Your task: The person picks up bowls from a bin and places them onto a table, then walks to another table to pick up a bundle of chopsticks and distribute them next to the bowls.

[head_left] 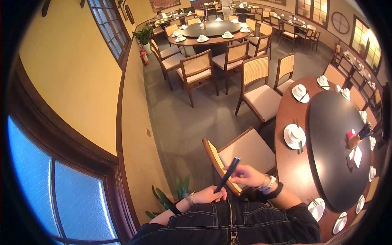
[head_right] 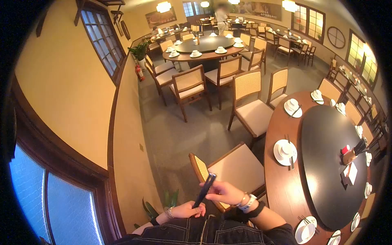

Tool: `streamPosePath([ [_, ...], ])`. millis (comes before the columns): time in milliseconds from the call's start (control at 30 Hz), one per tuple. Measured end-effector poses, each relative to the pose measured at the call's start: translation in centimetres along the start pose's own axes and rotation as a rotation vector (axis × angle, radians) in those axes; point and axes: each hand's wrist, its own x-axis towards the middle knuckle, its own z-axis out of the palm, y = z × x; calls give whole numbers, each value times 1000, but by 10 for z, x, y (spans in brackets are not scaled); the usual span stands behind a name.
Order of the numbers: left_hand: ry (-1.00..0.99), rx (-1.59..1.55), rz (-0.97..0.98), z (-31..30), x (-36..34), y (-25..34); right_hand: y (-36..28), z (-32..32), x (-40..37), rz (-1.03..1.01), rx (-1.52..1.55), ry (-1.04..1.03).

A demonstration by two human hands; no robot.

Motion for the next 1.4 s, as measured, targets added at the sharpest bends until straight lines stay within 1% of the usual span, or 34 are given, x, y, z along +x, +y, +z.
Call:
streamPosePath([
  [33,-8,5,13,-1,-4,-1,-11,16,9,-96,153,41],
  [100,-147,30,-5,-5,-10,-3,-7,31,17,-36,355,-28],
  [133,-154,34,1,-5,-13,-5,-10,35,18,-35,348,-21],
  [233,-199,23,152,-4,-20,-12,-23,42,19,-57,311,-48],
  [300,-232,33,135,-5,-22,-14,-36,44,18,168,209,-202],
  [367,-263,39,116,-4,-21,-17,-40,51,17,142,253,-158],
  [433,-269,-12,156,-5,-19,-22,-38,55,14,142,274,-24],
  [467,-275,-15,156,-5,-19,-20,-34,55,12,147,274,-19],
  [533,-306,-146,51,-5,-17,-11,-19,50,3,39,171,88],
  [567,-316,-147,43,-4,-14,-10,-15,45,-8,182,233,161],
  [633,-309,-119,66,-4,-7,-10,-38,31,-22,95,224,290],
  [700,-335,-122,70,0,3,-3,-50,19,-42,155,251,392],
  [733,-365,-119,89,3,9,7,-46,14,-53,88,250,411],
  [767,-397,-116,110,8,17,13,-45,7,-66,181,280,421],
  [833,-419,-106,79,18,38,14,-45,-4,-90,170,233,441],
  [900,-434,-2,64,32,59,19,-47,-12,-113,166,235,523],
  [933,-472,55,55,40,67,35,-47,-13,-127,167,241,581],
  [967,-502,144,88,47,79,38,-48,-14,-142,172,273,634],
  [1033,-529,150,183,67,101,37,-50,-15,-170,114,243,736],
  [1067,-572,193,152,76,109,44,-52,-13,-186,156,330,773],
  [1100,-612,238,129,85,117,55,-48,-12,-201,148,324,797],
  [1167,-666,245,99,104,134,60,-46,-4,-222,72,352,842],
  [1233,-758,323,83,124,146,70,-43,6,-243,101,383,909],
  [1300,-809,312,31,141,159,69,-41,14,-262,126,406,971],
  [1367,-826,401,138,150,174,59,-41,19,-281,211,313,1124],
  [1400,-808,415,210,154,180,61,-42,23,-287,192,268,1216],
])
